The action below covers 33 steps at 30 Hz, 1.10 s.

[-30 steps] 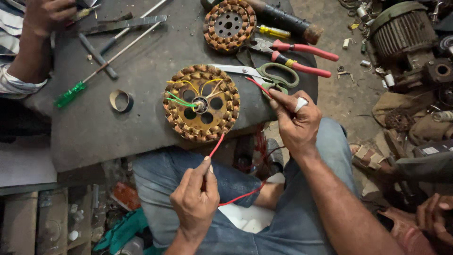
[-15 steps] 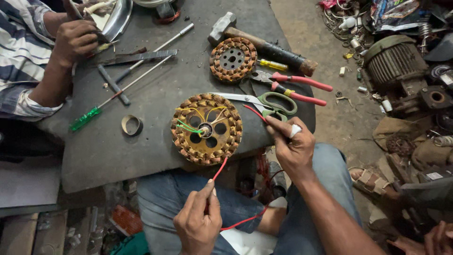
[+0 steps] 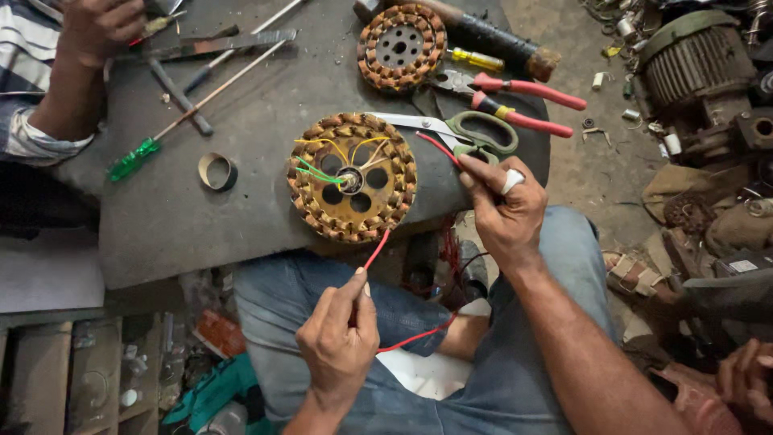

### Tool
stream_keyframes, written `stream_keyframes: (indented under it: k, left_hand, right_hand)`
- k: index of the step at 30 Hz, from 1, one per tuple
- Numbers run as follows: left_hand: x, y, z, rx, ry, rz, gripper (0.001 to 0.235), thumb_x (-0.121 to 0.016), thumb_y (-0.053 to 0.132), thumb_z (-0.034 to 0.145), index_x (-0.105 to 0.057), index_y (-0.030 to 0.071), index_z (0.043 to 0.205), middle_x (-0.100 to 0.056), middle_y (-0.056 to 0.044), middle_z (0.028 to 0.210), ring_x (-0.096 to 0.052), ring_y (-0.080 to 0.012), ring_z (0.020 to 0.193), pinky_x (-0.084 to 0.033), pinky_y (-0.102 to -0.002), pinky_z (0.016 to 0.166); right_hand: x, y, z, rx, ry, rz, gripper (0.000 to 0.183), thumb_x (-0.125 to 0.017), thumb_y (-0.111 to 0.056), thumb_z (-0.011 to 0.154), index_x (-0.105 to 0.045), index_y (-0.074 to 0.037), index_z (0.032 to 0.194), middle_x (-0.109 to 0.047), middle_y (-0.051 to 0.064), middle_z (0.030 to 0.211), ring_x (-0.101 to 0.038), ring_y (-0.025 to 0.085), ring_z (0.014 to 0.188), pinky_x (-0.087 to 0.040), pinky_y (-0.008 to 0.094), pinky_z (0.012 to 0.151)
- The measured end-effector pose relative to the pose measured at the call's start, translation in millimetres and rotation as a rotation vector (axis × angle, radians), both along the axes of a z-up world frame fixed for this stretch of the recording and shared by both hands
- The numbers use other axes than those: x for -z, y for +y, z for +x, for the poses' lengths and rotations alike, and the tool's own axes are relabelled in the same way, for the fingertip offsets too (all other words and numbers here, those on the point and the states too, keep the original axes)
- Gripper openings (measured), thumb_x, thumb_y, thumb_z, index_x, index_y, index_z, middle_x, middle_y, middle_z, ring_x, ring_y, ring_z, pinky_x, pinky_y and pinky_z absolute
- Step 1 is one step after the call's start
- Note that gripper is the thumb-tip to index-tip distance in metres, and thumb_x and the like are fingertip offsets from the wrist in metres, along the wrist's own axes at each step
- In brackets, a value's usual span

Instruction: The person repairs an electrical motor stator by stripping and twisting wires, using pliers and scissors to cut and connect them. They work on a cluttered workbench with various tools and motor parts visible.

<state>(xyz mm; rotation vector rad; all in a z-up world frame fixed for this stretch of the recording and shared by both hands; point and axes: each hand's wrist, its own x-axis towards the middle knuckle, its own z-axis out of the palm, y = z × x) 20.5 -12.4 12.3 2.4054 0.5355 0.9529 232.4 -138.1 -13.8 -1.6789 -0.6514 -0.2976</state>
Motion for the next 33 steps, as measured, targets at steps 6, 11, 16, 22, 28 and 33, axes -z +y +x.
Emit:
stream_keyframes:
  k: [6,11,16,22,28,33]
  left_hand:
    - [-1.3,-0.2,1.6,0.008,0.008,-0.021,0.026,-0.074,-0.003,0.086,-0.073,0.001,0.112,-0.059,-0.004,0.066,-0.056,-0.0116,0.048,-0.043,-0.03,0.043]
    - [-1.2,-1.6,5.5,0.042,-0.043,-0.003,0.027,-0.073,-0.003,0.088,-0.072,0.001,0.114,-0.058,-0.005,0.069,-0.056,-0.0121,0.051,-0.044,-0.03,0.046]
    - [-1.8,-2.9,9.2,0.072,-0.012,0.01,0.027,-0.075,-0.001,0.086,-0.073,0.004,0.113,-0.057,-0.004,0.067,-0.056,-0.0128,0.05,-0.044,-0.032,0.046]
    - [-1.5,-2.7,10.9,0.075,-0.02,0.003,0.028,-0.075,-0.001,0.086,-0.073,0.004,0.113,-0.056,-0.005,0.067,-0.055,-0.0142,0.05,-0.044,-0.033,0.047]
    - [0.2,-1.4,11.3,0.087,-0.026,-0.012,0.029,-0.074,-0.003,0.086,-0.072,0.003,0.115,-0.056,-0.005,0.066,-0.056,-0.0138,0.049,-0.044,-0.031,0.045]
    - [6.0,-1.6,8.6,0.049,-0.063,0.054,0.03,-0.073,0.0,0.087,-0.073,0.007,0.116,-0.057,-0.007,0.069,-0.057,-0.0197,0.053,-0.046,-0.035,0.051]
  right_hand:
    - [-1.0,-0.8,-0.1,-0.005,-0.007,-0.002,0.026,-0.076,0.0,0.096,-0.077,-0.011,0.12,-0.052,0.0,0.081,-0.051,0.01,0.072,-0.041,0.026,0.063]
    - [-1.2,-1.2,0.2,-0.005,-0.001,-0.005,0.025,-0.076,0.0,0.096,-0.078,-0.011,0.119,-0.054,0.0,0.081,-0.051,0.01,0.072,-0.041,0.026,0.064]
    - [-3.9,-0.8,-0.2,0.001,-0.024,-0.022,0.026,-0.076,0.0,0.095,-0.077,-0.011,0.119,-0.053,0.001,0.08,-0.052,0.01,0.072,-0.042,0.027,0.064]
    - [-4.1,-1.4,-1.7,-0.009,-0.022,-0.01,0.026,-0.076,0.001,0.096,-0.077,-0.01,0.119,-0.055,0.001,0.081,-0.053,0.01,0.072,-0.042,0.027,0.064]
    - [-3.4,-1.2,-0.2,0.004,-0.011,-0.022,0.026,-0.077,0.001,0.095,-0.078,-0.011,0.118,-0.055,0.001,0.08,-0.053,0.01,0.071,-0.043,0.027,0.063]
    - [-4.8,0.7,0.3,0.018,0.013,-0.024,0.029,-0.076,0.001,0.092,-0.077,-0.012,0.118,-0.055,0.002,0.08,-0.053,0.01,0.069,-0.042,0.027,0.061]
